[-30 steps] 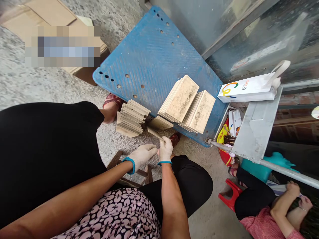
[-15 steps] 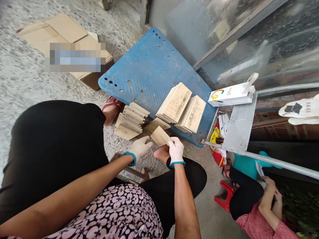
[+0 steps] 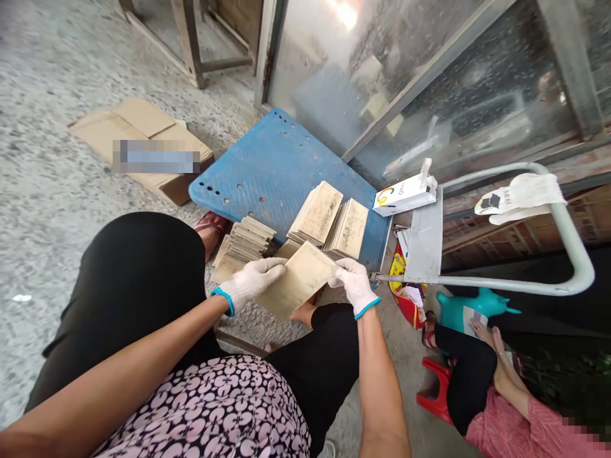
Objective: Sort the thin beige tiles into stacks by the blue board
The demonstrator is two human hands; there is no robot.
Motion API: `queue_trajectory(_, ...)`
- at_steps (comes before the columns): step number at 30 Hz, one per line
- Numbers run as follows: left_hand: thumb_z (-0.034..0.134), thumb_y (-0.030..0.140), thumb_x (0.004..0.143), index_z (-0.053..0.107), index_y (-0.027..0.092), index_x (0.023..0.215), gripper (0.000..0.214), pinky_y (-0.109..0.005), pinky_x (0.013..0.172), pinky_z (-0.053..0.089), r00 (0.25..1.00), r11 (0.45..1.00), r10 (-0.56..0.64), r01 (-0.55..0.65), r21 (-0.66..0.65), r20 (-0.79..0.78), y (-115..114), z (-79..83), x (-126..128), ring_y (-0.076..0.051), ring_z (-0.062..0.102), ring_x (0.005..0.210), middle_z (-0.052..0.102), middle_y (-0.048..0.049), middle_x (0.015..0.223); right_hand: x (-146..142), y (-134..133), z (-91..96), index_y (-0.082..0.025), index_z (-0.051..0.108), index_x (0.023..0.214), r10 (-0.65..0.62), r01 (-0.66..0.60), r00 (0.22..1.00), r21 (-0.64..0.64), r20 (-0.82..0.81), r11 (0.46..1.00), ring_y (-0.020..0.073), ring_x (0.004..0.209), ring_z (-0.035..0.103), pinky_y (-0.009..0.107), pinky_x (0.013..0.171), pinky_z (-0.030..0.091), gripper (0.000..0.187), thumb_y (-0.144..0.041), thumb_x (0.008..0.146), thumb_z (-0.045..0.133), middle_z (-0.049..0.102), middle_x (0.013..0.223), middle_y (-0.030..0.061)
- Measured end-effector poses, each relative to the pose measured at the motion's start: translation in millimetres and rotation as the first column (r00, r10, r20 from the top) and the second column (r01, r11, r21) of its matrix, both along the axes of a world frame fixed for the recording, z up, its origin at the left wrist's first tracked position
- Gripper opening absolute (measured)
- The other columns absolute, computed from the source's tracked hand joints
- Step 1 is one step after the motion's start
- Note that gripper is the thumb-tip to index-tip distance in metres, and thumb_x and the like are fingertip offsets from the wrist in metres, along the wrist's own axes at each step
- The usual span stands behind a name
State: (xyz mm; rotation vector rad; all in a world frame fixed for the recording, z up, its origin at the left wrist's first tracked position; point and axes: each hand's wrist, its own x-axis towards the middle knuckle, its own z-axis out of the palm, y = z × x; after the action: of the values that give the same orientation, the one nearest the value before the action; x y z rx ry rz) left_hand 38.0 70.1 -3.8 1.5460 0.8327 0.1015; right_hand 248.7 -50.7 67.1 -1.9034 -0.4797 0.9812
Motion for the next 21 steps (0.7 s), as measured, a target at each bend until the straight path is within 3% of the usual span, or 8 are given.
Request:
queue_trajectory(4, 0.052, 0.045, 0.084, 0.064, 0.017, 0.120, 0.048, -0.024, 0.085, 0.048, 0.991, 0.993, 0.007, 0.009, -0.122, 0.132, -4.0, 21.0, -11.0, -0.021, 0.062, 0.101, 0.068, -0.0058, 0.115, -0.6, 5.9, 26.9, -0.014, 0.063, 0.071, 0.093, -0.093, 0.995, -0.011, -0.023, 0.996, 0.0144, 0.039, 0.056, 0.024, 0.041, 0.044, 0.031, -0.038, 0.057, 0.078, 0.059, 0.048, 0.0003)
queue_trajectory(6, 0.054, 0.050, 0.083, 0.067, 0.017, 0.114, 0.048, -0.023, 0.075, 0.049, 0.966, 0.976, -0.080, 0.126, -0.176, 0.247, -5.3, 29.2, -16.1, -0.020, 0.064, 0.093, 0.070, -0.0045, 0.107, 0.1, 8.7, 36.4, -0.015, 0.062, 0.068, 0.143, -0.145, 0.988, -0.026, -0.054, 0.989, 0.0133, 0.039, 0.055, 0.023, 0.041, 0.043, 0.030, -0.038, 0.058, 0.079, 0.059, 0.049, 0.0006)
queue_trajectory(9, 0.060, 0.053, 0.077, 0.071, 0.019, 0.099, 0.042, -0.021, 0.065, 0.048, 0.946, 0.952, -0.182, 0.238, -0.194, 0.267, -0.1, 40.8, -23.8, -0.019, 0.065, 0.084, 0.072, -0.0019, 0.094, 0.9, 17.0, 41.2, -0.015, 0.063, 0.069, 0.242, -0.246, 0.965, -0.023, -0.098, 0.969, 0.0119, 0.039, 0.054, 0.022, 0.042, 0.041, 0.030, -0.039, 0.060, 0.078, 0.060, 0.052, 0.0001)
queue_trajectory(12, 0.065, 0.050, 0.073, 0.073, 0.022, 0.096, 0.038, -0.020, 0.065, 0.048, 0.940, 0.928, -0.243, 0.297, -0.226, 0.240, 9.2, 49.1, -32.1, -0.019, 0.065, 0.083, 0.072, -0.0001, 0.091, -2.0, 29.2, 37.3, -0.016, 0.063, 0.068, 0.304, -0.310, 0.945, -0.031, -0.119, 0.950, 0.0107, 0.040, 0.053, 0.021, 0.042, 0.039, 0.031, -0.042, 0.060, 0.079, 0.059, 0.054, -0.0002)
queue_trajectory(15, 0.066, 0.056, 0.070, 0.074, 0.022, 0.088, 0.039, -0.021, 0.060, 0.047, 0.963, 0.938, -0.218, 0.252, -0.239, 0.158, 13.6, 46.7, -37.0, -0.019, 0.065, 0.079, 0.072, -0.0009, 0.085, -5.7, 40.9, 26.4, -0.016, 0.063, 0.069, 0.355, -0.367, 0.923, -0.058, -0.152, 0.929, 0.0103, 0.041, 0.052, 0.021, 0.042, 0.038, 0.032, -0.044, 0.061, 0.078, 0.058, 0.055, -0.0008)
queue_trajectory(18, 0.069, 0.058, 0.065, 0.074, 0.020, 0.081, 0.042, -0.022, 0.059, 0.047, 0.984, 0.935, -0.130, 0.164, -0.314, 0.125, 10.8, 34.0, -35.1, -0.018, 0.064, 0.074, 0.070, -0.0013, 0.080, -5.5, 50.5, 11.1, -0.018, 0.063, 0.069, 0.398, -0.413, 0.907, -0.101, -0.141, 0.905, 0.0098, 0.043, 0.049, 0.022, 0.042, 0.036, 0.032, -0.046, 0.063, 0.076, 0.058, 0.058, -0.0008)
queue_trajectory(21, 0.073, 0.057, 0.061, 0.074, 0.021, 0.080, 0.041, -0.024, 0.061, 0.049, 0.991, 0.921, -0.036, 0.083, -0.381, 0.129, 5.5, 17.3, -27.5, -0.019, 0.063, 0.074, 0.070, -0.0015, 0.081, -1.1, 56.6, -3.7, -0.021, 0.064, 0.073, 0.354, -0.364, 0.931, -0.141, -0.090, 0.921, 0.0117, 0.044, 0.049, 0.025, 0.042, 0.039, 0.033, -0.050, 0.061, 0.077, 0.057, 0.059, -0.0009)
